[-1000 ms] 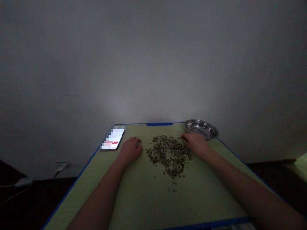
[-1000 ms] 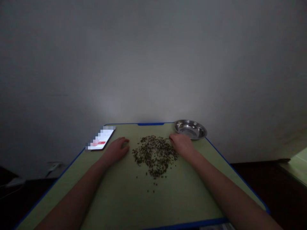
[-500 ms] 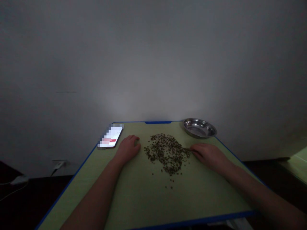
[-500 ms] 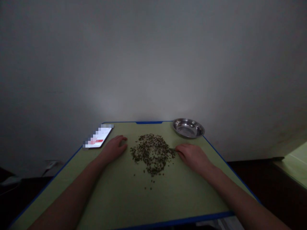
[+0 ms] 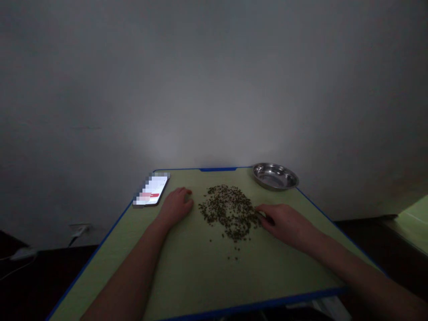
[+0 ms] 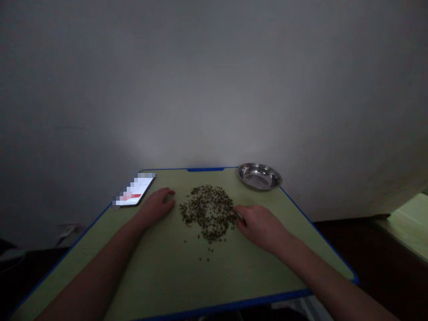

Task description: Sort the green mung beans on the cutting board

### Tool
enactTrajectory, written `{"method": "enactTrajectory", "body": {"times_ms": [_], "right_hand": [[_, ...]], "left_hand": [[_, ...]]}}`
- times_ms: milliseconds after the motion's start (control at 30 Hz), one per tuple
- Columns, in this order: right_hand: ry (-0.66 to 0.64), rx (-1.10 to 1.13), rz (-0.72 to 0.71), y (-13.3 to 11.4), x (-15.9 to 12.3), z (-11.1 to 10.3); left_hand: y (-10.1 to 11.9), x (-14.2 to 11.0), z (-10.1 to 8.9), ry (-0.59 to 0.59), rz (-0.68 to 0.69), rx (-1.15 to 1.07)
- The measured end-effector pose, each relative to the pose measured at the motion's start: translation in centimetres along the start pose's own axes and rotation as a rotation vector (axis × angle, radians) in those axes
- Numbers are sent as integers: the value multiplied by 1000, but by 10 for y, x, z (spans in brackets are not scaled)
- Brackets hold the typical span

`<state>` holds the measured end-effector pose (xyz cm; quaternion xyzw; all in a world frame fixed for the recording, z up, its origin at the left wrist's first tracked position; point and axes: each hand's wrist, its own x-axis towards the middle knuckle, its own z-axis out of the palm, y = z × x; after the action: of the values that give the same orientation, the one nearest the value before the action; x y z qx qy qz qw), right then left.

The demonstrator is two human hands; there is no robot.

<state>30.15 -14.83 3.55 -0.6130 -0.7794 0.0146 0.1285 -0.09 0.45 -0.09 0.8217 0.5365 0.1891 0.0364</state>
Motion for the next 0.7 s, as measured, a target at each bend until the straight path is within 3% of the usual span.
{"method": "enactTrajectory", "body": {"times_ms": [700], "right_hand": [[-5, 171, -43, -43, 10, 5]], "left_hand": [[1, 0, -1, -11, -1, 1]]}}
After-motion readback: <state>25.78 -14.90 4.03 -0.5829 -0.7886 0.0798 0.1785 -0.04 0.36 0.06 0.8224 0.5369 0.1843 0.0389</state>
